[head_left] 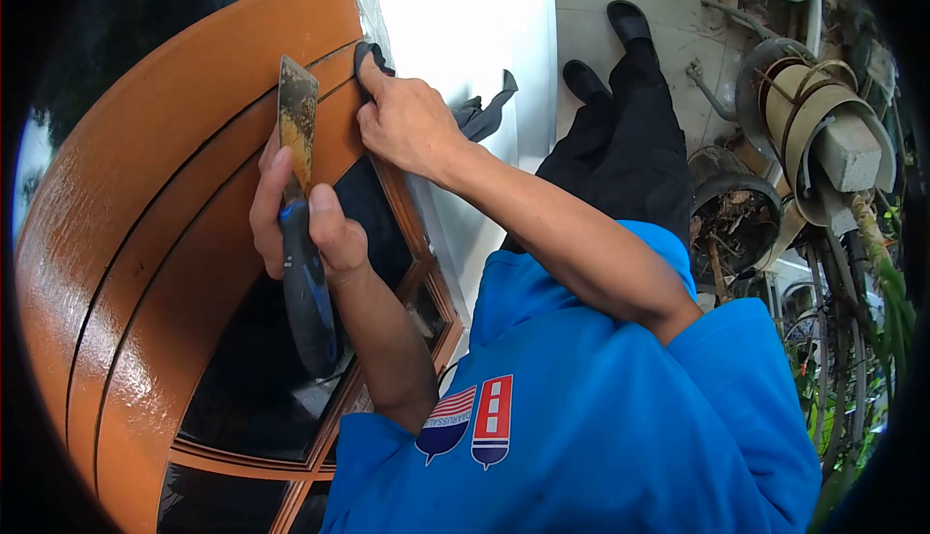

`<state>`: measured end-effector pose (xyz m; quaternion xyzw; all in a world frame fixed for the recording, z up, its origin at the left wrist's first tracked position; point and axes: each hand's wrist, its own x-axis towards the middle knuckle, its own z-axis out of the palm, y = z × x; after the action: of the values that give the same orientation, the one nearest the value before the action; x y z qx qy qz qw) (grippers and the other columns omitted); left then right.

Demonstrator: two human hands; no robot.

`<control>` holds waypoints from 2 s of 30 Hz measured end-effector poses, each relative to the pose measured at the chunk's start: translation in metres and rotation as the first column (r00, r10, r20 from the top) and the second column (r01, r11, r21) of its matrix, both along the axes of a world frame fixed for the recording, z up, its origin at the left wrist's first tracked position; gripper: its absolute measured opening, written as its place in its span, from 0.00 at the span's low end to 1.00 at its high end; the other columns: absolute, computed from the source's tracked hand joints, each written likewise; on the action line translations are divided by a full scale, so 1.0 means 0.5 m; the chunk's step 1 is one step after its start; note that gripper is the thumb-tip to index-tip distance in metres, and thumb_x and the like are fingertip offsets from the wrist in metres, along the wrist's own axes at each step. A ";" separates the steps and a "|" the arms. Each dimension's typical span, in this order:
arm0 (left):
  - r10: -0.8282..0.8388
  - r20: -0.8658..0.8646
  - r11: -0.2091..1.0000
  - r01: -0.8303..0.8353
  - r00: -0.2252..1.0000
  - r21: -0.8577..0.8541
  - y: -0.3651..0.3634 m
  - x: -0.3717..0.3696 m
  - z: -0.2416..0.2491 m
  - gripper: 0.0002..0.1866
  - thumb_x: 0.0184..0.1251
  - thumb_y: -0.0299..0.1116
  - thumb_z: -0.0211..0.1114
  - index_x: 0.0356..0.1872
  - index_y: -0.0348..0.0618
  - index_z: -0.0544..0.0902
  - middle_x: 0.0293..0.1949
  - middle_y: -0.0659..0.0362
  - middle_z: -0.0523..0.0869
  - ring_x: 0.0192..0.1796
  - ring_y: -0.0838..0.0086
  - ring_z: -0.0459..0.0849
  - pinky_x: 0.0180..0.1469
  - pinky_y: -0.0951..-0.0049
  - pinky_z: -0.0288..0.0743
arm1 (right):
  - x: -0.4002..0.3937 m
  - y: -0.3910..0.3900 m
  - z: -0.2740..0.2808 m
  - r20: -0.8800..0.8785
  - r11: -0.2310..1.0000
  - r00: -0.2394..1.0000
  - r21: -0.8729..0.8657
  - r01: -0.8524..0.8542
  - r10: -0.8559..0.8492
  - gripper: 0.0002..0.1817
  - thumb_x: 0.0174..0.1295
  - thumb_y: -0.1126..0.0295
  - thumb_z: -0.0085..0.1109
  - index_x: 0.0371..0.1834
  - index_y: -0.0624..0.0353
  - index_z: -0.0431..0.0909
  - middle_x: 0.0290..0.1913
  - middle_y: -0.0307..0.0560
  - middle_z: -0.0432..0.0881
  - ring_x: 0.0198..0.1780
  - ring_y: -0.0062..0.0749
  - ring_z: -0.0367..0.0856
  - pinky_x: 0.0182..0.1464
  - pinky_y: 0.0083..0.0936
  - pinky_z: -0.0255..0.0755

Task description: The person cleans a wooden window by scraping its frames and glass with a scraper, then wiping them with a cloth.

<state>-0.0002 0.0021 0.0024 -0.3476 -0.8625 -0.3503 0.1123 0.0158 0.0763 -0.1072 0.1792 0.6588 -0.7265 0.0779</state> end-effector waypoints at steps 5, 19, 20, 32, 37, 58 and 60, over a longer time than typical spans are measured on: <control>0.025 0.052 0.994 -0.019 0.998 -0.109 0.014 -0.002 -0.004 0.24 0.57 0.29 0.56 0.52 0.20 0.78 0.50 0.38 0.84 0.53 0.53 0.87 0.63 0.59 0.81 | 0.042 -0.002 0.000 -0.146 1.000 0.989 -0.007 -0.017 0.016 0.32 0.60 0.71 0.51 0.69 0.74 0.65 0.32 0.69 0.84 0.36 0.65 0.85 0.45 0.52 0.79; 0.041 0.127 0.956 -0.003 0.991 -0.292 0.017 -0.005 0.018 0.21 0.58 0.23 0.54 0.53 0.26 0.81 0.51 0.34 0.86 0.53 0.51 0.89 0.59 0.59 0.83 | 0.047 0.035 -0.030 -0.111 0.989 0.992 -0.141 0.048 -0.064 0.19 0.64 0.75 0.50 0.58 0.65 0.68 0.33 0.68 0.81 0.40 0.66 0.82 0.44 0.49 0.75; 0.066 0.146 0.948 -0.017 0.987 -0.318 0.018 -0.006 0.022 0.21 0.58 0.22 0.54 0.54 0.26 0.82 0.51 0.37 0.87 0.51 0.54 0.90 0.58 0.63 0.83 | 0.039 0.040 -0.034 -0.110 0.986 0.991 -0.153 0.062 -0.080 0.18 0.65 0.74 0.50 0.58 0.66 0.68 0.33 0.68 0.81 0.40 0.67 0.82 0.45 0.49 0.75; 0.044 0.173 0.944 0.016 0.984 -0.331 0.025 -0.035 -0.010 0.20 0.63 0.20 0.56 0.56 0.30 0.82 0.53 0.39 0.87 0.53 0.57 0.89 0.57 0.65 0.83 | 0.029 0.023 -0.033 -0.072 0.936 0.995 -0.351 0.038 -0.067 0.23 0.66 0.68 0.51 0.61 0.71 0.71 0.34 0.73 0.82 0.43 0.66 0.84 0.48 0.48 0.76; -0.009 0.088 0.946 0.037 0.996 -0.322 0.042 -0.028 -0.056 0.16 0.68 0.23 0.58 0.54 0.26 0.81 0.55 0.33 0.84 0.58 0.43 0.86 0.61 0.54 0.81 | 0.096 0.107 0.028 -0.122 0.888 0.941 -0.389 0.246 -0.315 0.28 0.68 0.50 0.59 0.55 0.69 0.75 0.32 0.60 0.80 0.32 0.53 0.81 0.41 0.39 0.76; 0.110 0.090 0.954 -0.079 0.990 -0.290 -0.016 0.018 -0.164 0.24 0.74 0.35 0.67 0.63 0.31 0.72 0.60 0.43 0.80 0.64 0.55 0.82 0.67 0.58 0.79 | 0.124 0.090 0.127 -0.158 0.998 0.987 0.063 -0.029 0.038 0.42 0.52 0.66 0.64 0.69 0.76 0.61 0.41 0.61 0.71 0.35 0.53 0.81 0.34 0.43 0.81; 0.099 0.181 0.978 -0.063 0.978 -0.197 -0.024 0.016 -0.169 0.22 0.74 0.34 0.66 0.63 0.34 0.73 0.61 0.43 0.81 0.64 0.56 0.82 0.67 0.60 0.78 | 0.124 0.095 0.128 -0.157 0.998 0.987 0.066 -0.023 0.033 0.42 0.51 0.66 0.64 0.69 0.76 0.61 0.41 0.62 0.71 0.34 0.53 0.81 0.34 0.43 0.80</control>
<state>0.0080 -0.0099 -0.0823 -0.2860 -0.9122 -0.2932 0.0100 0.0780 0.1238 -0.0430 0.1144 0.6884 -0.7157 0.0298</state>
